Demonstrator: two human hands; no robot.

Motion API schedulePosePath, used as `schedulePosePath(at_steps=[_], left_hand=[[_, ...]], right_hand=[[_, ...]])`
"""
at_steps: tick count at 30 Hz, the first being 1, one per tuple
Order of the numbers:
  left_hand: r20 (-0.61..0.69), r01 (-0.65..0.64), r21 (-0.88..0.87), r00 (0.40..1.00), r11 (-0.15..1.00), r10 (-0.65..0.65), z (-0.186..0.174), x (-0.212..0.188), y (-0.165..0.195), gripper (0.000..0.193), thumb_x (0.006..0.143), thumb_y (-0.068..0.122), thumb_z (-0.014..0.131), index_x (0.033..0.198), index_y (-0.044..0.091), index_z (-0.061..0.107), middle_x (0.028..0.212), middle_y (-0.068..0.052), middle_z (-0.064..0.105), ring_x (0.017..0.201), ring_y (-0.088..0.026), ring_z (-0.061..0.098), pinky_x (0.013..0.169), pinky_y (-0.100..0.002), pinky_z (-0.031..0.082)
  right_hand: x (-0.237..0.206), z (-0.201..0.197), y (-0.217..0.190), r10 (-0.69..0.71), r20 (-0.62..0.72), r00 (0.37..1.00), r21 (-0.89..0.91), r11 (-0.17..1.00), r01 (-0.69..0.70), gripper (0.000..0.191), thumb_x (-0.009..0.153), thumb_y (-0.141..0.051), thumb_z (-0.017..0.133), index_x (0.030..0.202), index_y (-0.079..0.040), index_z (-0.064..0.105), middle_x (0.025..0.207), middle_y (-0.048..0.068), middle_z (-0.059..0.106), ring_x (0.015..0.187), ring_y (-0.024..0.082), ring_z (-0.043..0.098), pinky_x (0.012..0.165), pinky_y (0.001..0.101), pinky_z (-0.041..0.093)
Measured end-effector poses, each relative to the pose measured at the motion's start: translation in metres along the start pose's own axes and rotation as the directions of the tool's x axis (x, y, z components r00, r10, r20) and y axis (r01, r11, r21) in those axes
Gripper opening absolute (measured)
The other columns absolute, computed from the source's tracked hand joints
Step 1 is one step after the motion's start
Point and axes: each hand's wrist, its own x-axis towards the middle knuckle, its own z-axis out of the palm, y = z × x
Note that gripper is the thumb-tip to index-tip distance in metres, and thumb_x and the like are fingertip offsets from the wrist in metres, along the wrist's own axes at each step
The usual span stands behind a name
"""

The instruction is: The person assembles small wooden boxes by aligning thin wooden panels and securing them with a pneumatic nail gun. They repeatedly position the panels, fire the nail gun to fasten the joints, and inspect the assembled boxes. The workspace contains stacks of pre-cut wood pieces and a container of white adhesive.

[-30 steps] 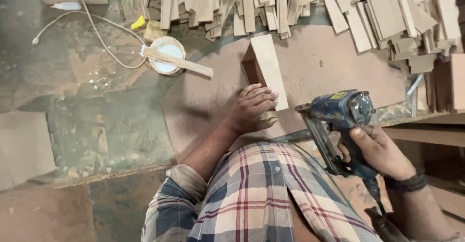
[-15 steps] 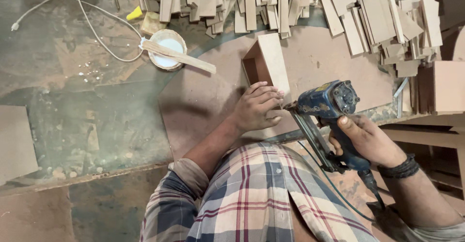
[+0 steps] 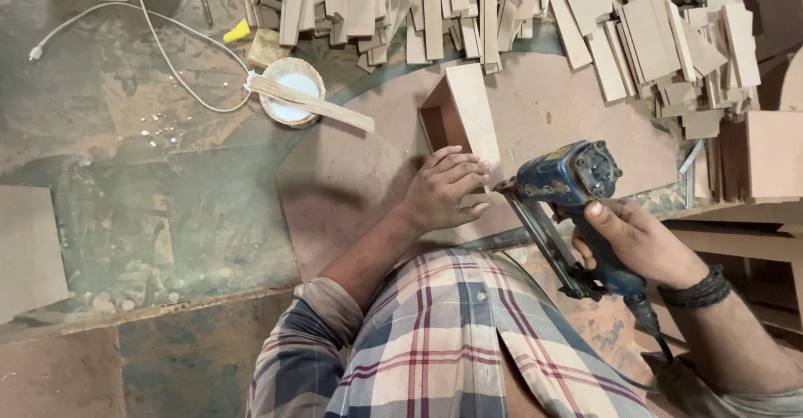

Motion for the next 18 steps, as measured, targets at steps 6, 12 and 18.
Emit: schedulePosePath(at_steps=[6,12,18], left_hand=[[-0.003,0.010,0.009,1.000,1.000,-0.010,0.001,0.001,0.000,0.032,0.084,0.031,0.078,0.106,0.008,0.074,0.118,-0.006,0.073,0.124,-0.019,0.063,0.119,-0.042,0.038],[0.029,0.016,0.025,0.999,1.000,-0.017,-0.006,0.000,0.006,0.033,0.084,0.031,0.077,0.109,0.009,0.074,0.122,-0.005,0.073,0.126,-0.020,0.062,0.118,-0.042,0.038],[0.017,0.062,0.077,0.998,0.995,-0.063,-0.067,0.042,0.040,0.046,0.087,0.043,0.076,0.115,0.007,0.073,0.126,-0.008,0.070,0.126,-0.024,0.062,0.116,-0.044,0.037]], right_hand=[[0.000,-0.005,0.005,-0.012,0.024,1.000,0.016,1.000,0.012,0.056,0.106,-0.041,0.044,0.089,0.004,0.071,0.068,0.007,0.068,0.060,0.015,0.060,0.056,0.0303,0.052],[0.001,-0.013,0.001,-0.054,0.027,0.998,0.150,0.987,0.050,0.052,0.108,-0.040,0.046,0.096,0.006,0.066,0.070,0.007,0.066,0.061,0.016,0.063,0.058,0.0305,0.054],[0.057,-0.010,0.011,0.141,-0.395,0.908,-0.358,0.886,-0.294,0.051,0.099,-0.051,0.057,0.128,-0.010,0.066,0.081,0.018,0.072,0.071,0.031,0.071,0.066,0.0424,0.055]])
